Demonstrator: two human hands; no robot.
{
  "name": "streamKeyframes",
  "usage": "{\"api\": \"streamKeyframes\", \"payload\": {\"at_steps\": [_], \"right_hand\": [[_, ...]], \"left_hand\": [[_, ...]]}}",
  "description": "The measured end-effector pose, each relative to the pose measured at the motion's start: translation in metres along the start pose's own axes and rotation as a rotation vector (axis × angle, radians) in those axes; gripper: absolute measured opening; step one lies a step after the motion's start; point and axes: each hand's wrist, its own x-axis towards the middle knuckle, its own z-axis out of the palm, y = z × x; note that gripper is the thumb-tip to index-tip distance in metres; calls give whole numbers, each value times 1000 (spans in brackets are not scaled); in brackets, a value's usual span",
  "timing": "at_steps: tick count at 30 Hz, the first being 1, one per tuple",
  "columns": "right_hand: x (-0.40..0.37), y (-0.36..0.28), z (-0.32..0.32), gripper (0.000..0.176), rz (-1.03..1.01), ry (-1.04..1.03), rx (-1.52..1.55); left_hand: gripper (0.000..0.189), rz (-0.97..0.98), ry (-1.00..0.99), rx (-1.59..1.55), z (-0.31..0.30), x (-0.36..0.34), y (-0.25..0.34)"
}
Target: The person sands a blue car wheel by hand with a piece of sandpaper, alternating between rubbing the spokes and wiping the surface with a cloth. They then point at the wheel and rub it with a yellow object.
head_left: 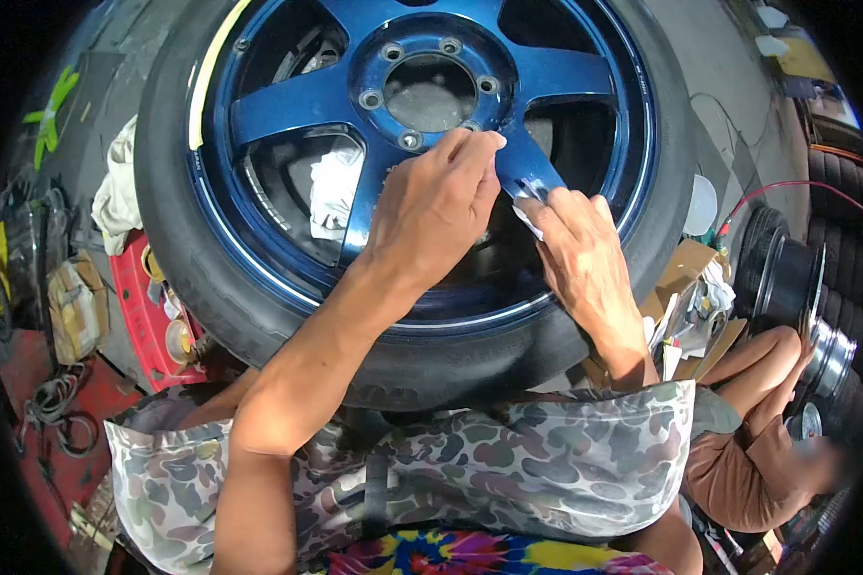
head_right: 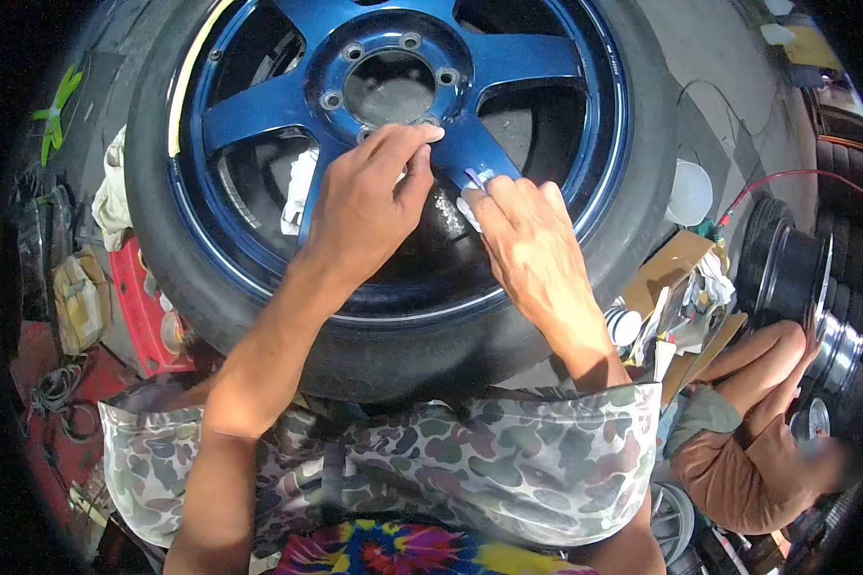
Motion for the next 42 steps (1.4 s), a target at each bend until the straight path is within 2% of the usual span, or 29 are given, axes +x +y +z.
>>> {"api": "streamKeyframes", "payload": {"at_steps": [10, 14, 18, 22, 25, 30, 40, 42], "right_hand": [[-3, 3, 5, 47, -26, 48, 4], [-4, 3, 3, 47, 4, -10, -21], [-2, 3, 5, 48, -25, 73, 9], [-2, 3, 0, 47, 7, -1, -31], [0, 5, 3, 47, -23, 42, -32], [-2, 2, -2, 46, -10, -2, -47], [1, 4, -2, 46, -10, -22, -65], [4, 5, 1, 46, -29, 5, -51]], "left_hand": [[22, -4, -10, 9, -1, 0, -1], [22, 7, 7, 11, -2, 1, -1], [21, 16, -4, -2, 0, 0, -1], [21, 7, -8, 1, -1, 1, -1], [21, 16, -12, 3, 1, 1, 1], [21, 40, 22, 1, 0, 1, -1], [23, -48, -14, -33, -2, 1, 4], [22, 4, -22, 1, -1, 1, 1]]}}
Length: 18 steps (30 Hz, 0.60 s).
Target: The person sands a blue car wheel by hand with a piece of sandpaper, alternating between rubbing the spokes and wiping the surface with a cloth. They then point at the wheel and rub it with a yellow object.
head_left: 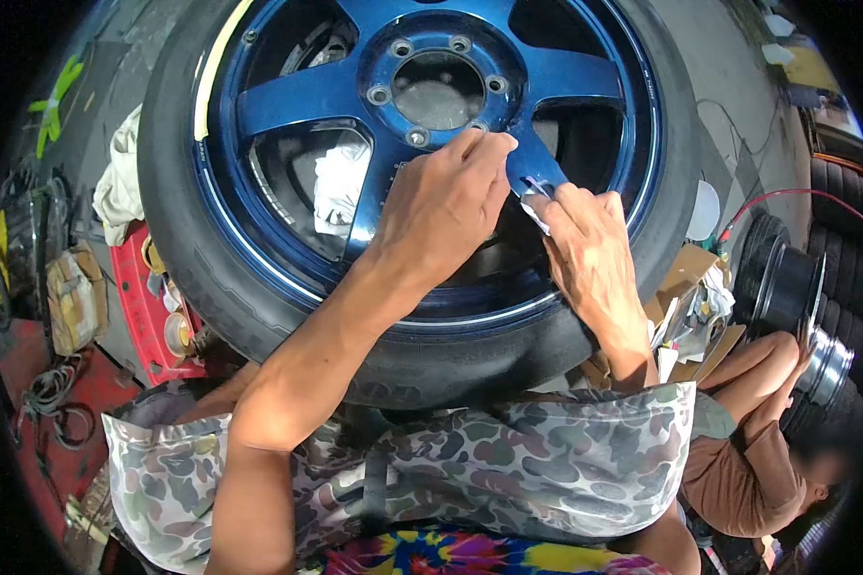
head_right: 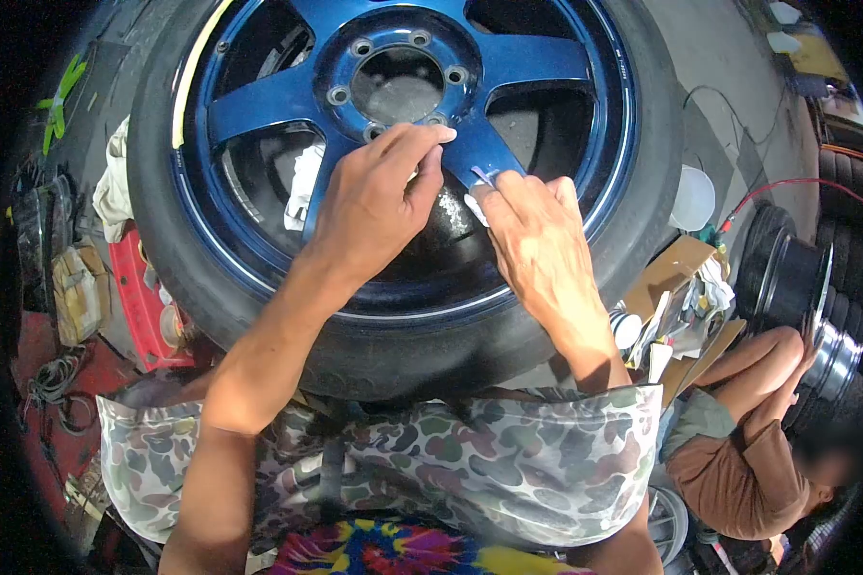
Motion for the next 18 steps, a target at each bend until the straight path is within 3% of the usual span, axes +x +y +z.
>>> {"api": "streamKeyframes", "payload": {"at_steps": [18], "right_hand": [[-2, 0, 0, 46, -15, 34, 30]], "left_hand": [[22, -71, -23, -19, -2, -1, 4]]}}
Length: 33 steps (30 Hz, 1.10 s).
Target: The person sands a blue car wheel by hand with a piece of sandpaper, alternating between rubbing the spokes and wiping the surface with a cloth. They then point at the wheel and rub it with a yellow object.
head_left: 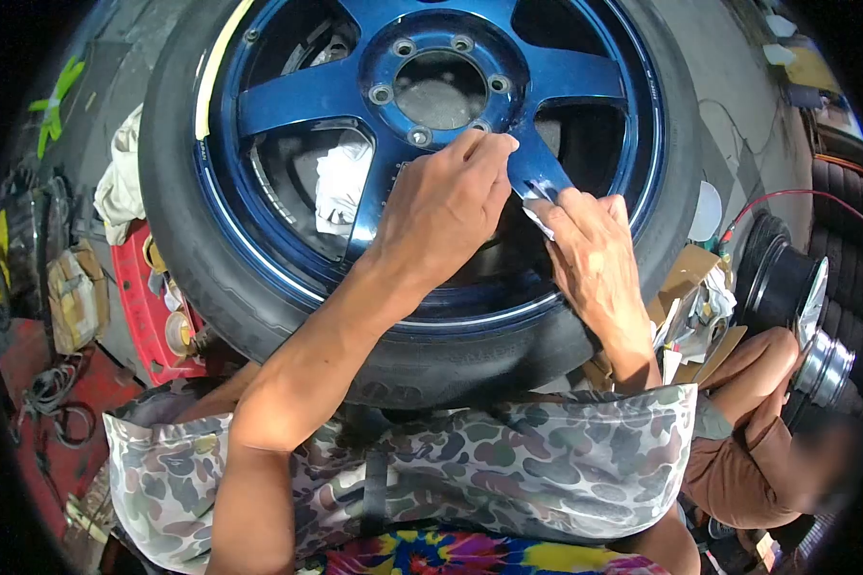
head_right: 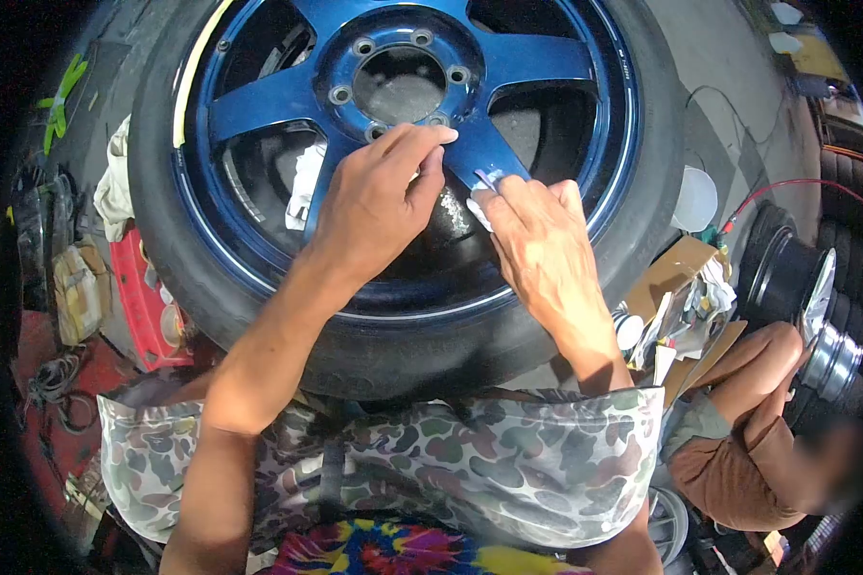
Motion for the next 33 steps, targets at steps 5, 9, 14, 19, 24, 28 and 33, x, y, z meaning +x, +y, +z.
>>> {"api": "streamKeyframes", "payload": {"at_steps": [5, 9, 14, 19, 24, 28, 33], "right_hand": [[2, -1, -1, 48, 17, -50, -12], [-2, -3, -5, 47, 20, -44, -6], [1, -2, -4, 47, 20, -46, -17], [-1, -1, -8, 46, 26, -76, -26], [4, -3, -5, 43, 20, -46, -11], [0, -1, -6, 39, 47, -76, -27], [6, 1, -2, 37, 11, -36, -1]], "left_hand": [[22, 3, 12, -12, -1, 1, 1], [23, 5, 4, -13, 0, 0, -1], [23, 85, 30, 0, 1, 1, -6], [22, -2, 5, 0, -1, 0, 0], [21, 10, 12, -10, 0, -1, 0], [22, 4, 11, -13, -2, 0, -1], [22, -3, 7, -30, 0, 0, 1]]}}
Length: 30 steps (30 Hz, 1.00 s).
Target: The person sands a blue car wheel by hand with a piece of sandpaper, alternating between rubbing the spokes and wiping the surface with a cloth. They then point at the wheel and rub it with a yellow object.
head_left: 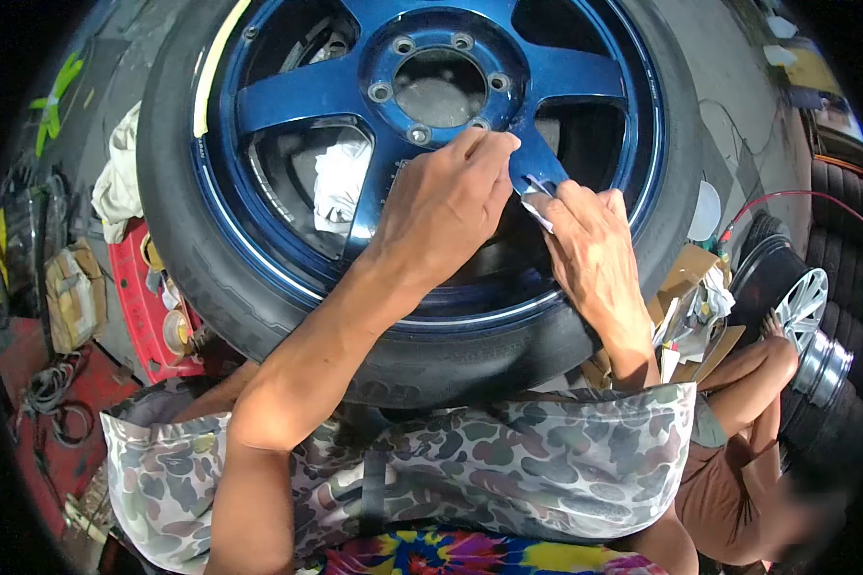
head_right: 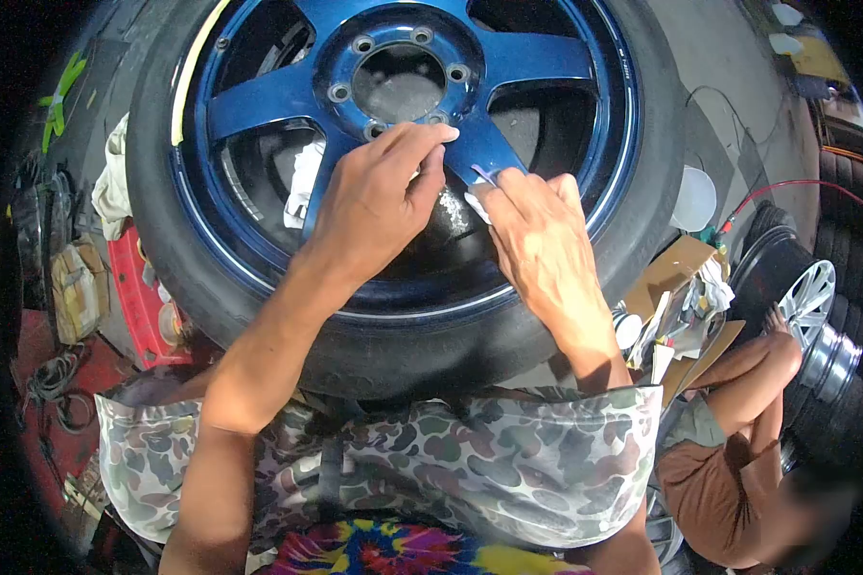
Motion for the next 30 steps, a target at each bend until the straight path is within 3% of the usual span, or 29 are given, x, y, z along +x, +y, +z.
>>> {"api": "streamKeyframes", "payload": {"at_steps": [3, 16, 21, 25, 30], "right_hand": [[-6, 0, -7, 36, 42, -52, -27], [-4, 1, 0, 41, 9, 18, -8], [-13, -2, -9, 44, 47, -73, 10], [-3, -3, 0, 40, -4, 30, 24], [-11, -4, -8, 43, 35, -63, -9]], "left_hand": [[25, 90, 16, 37, 1, 0, -7], [21, 22, -9, 14, -1, 0, 1], [21, 12, -4, 16, -3, 0, 0], [21, 19, -8, 10, 1, -1, 0], [21, 21, 1, 8, -1, 0, -1]]}}
